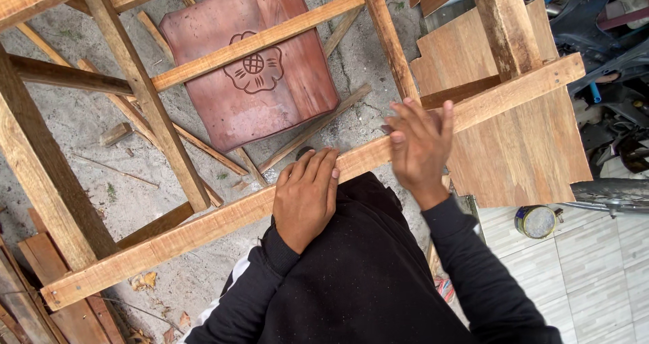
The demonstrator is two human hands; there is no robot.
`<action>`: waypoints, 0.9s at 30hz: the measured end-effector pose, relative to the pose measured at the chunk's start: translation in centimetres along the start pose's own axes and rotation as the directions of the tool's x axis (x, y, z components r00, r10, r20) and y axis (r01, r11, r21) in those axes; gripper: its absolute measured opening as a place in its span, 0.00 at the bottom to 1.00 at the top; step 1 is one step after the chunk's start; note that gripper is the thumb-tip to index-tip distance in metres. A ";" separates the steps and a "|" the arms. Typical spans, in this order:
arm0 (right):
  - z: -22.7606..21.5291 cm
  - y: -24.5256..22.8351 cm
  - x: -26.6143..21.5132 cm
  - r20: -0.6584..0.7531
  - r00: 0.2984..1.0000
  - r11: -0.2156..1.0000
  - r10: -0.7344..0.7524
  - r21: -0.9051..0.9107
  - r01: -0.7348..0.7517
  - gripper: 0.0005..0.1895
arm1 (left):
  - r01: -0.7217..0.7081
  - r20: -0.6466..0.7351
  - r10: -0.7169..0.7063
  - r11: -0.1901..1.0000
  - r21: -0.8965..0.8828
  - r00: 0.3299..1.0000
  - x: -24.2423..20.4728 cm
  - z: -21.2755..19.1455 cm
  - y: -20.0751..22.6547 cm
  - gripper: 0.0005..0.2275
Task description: The person sands the surface of a wooden furniture frame using sandpaper, rubbing the paper along the wood with both hands.
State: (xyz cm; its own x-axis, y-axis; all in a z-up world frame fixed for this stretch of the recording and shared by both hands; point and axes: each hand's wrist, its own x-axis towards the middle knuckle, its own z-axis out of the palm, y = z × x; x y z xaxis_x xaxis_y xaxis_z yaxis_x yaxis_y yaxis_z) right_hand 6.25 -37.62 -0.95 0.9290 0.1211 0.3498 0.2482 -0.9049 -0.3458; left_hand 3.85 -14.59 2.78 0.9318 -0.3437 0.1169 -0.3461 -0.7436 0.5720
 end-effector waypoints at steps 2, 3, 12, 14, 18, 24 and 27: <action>0.9 -2.0 -0.7 0.001 1.000 1.000 -0.018 -0.013 0.018 0.34 | 0.017 0.043 -0.017 1.000 -0.013 0.999 -0.1 0.0 0.0 0.16; 0.8 -2.9 -1.3 0.012 0.999 0.998 -0.044 -0.036 0.045 0.35 | 0.026 0.064 -0.025 1.000 -0.015 0.998 0.0 -0.1 0.1 0.17; -1.8 4.9 0.9 -0.060 0.996 0.995 0.073 -0.062 -0.077 0.36 | -0.090 0.137 0.088 0.996 0.012 0.987 2.0 1.9 2.4 0.22; -1.3 3.5 0.3 -0.067 0.994 0.996 0.080 -0.022 -0.082 0.37 | -0.077 0.135 0.075 0.997 0.015 0.988 3.3 2.8 3.2 0.22; -0.9 2.8 -1.0 0.015 0.996 0.996 -0.091 -0.018 0.091 0.37 | -0.065 0.128 0.058 0.996 0.053 0.990 3.9 4.1 3.9 0.21; -4.1 10.6 1.4 -0.011 0.999 0.994 0.050 -0.094 -0.051 0.36 | -0.054 0.091 0.051 0.998 0.032 0.995 5.3 5.5 5.9 0.21; -3.8 9.0 0.3 -0.007 0.999 0.999 0.037 -0.020 -0.038 0.34 | -0.038 0.081 0.034 0.998 0.044 0.996 6.1 6.2 7.4 0.21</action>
State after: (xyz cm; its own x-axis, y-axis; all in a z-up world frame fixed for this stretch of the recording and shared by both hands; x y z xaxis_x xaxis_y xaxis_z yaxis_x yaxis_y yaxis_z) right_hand 7.71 -47.33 -0.63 0.9356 0.0842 0.3428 0.2076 -0.9167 -0.3414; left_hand 6.33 -25.74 2.65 0.9073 -0.4146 0.0702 -0.3859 -0.7547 0.5305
